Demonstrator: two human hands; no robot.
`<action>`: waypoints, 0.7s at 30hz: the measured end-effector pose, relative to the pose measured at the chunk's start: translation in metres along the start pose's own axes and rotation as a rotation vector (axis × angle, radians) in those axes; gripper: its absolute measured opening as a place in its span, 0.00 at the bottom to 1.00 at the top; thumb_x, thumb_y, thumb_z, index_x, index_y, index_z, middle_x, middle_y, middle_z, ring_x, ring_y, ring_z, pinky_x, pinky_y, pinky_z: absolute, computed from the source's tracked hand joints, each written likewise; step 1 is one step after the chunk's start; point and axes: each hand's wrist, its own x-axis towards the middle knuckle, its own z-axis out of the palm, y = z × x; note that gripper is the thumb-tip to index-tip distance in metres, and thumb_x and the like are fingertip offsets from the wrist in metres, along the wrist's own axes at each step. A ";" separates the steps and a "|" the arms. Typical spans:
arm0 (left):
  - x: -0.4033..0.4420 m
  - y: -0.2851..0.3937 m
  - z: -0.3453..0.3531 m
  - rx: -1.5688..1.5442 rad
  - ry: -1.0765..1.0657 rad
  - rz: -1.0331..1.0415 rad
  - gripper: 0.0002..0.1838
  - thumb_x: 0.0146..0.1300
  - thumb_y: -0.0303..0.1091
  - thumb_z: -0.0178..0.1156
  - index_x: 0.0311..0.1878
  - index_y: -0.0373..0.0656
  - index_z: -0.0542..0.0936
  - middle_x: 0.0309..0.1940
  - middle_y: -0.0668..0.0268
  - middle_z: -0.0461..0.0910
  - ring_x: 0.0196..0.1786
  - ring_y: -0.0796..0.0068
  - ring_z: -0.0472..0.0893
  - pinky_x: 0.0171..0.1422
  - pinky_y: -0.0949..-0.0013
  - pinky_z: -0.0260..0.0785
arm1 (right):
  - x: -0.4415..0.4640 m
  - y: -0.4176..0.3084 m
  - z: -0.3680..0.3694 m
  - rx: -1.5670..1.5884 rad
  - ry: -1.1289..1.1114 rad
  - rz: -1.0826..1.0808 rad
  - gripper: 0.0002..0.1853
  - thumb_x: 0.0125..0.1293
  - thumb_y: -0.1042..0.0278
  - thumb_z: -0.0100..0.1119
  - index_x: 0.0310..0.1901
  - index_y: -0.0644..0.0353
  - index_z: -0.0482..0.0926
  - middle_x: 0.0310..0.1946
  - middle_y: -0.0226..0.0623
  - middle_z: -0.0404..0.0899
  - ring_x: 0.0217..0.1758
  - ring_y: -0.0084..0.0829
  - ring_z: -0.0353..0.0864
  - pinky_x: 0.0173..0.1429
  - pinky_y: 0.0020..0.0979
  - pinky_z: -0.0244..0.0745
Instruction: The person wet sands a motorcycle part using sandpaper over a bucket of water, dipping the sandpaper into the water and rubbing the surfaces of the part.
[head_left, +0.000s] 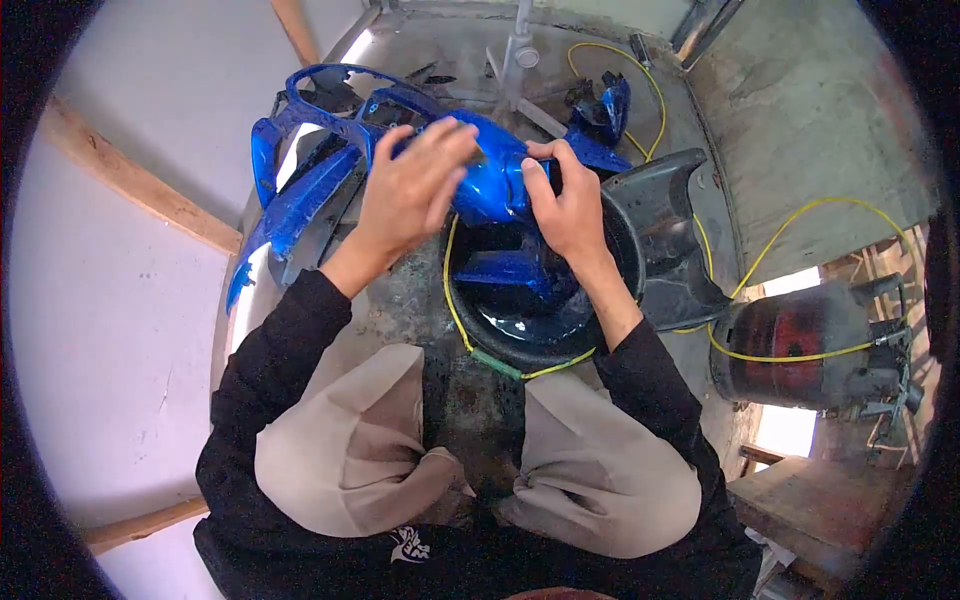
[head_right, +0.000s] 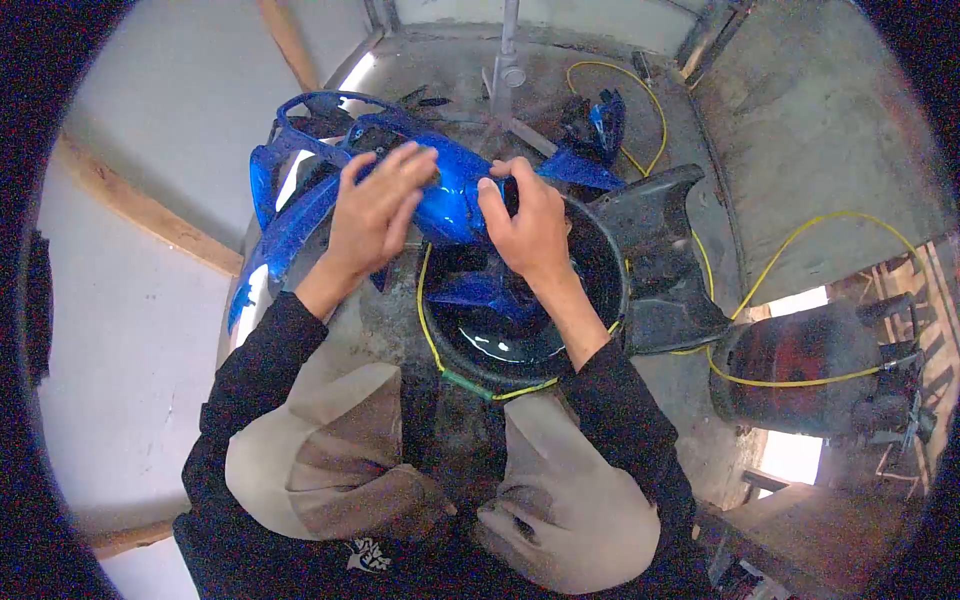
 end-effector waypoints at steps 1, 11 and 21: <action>0.000 -0.001 0.004 0.026 0.020 -0.017 0.24 0.72 0.30 0.63 0.71 0.43 0.80 0.75 0.63 0.79 0.80 0.61 0.74 0.80 0.48 0.59 | -0.002 0.000 0.001 -0.005 0.010 -0.016 0.14 0.73 0.62 0.66 0.49 0.65 0.80 0.46 0.57 0.89 0.52 0.59 0.89 0.57 0.49 0.81; 0.000 0.006 0.001 -0.034 -0.036 0.028 0.25 0.73 0.29 0.62 0.73 0.44 0.78 0.76 0.63 0.78 0.79 0.62 0.74 0.81 0.48 0.58 | -0.010 0.001 -0.012 -0.061 -0.158 -0.045 0.28 0.75 0.49 0.68 0.61 0.62 0.71 0.43 0.60 0.84 0.47 0.62 0.87 0.49 0.54 0.79; -0.002 0.022 0.005 -0.092 -0.055 0.127 0.25 0.72 0.30 0.63 0.72 0.43 0.78 0.73 0.61 0.79 0.79 0.59 0.74 0.80 0.47 0.60 | -0.007 0.001 -0.014 -0.120 -0.176 -0.033 0.27 0.75 0.48 0.67 0.61 0.61 0.72 0.43 0.58 0.85 0.47 0.62 0.87 0.51 0.53 0.80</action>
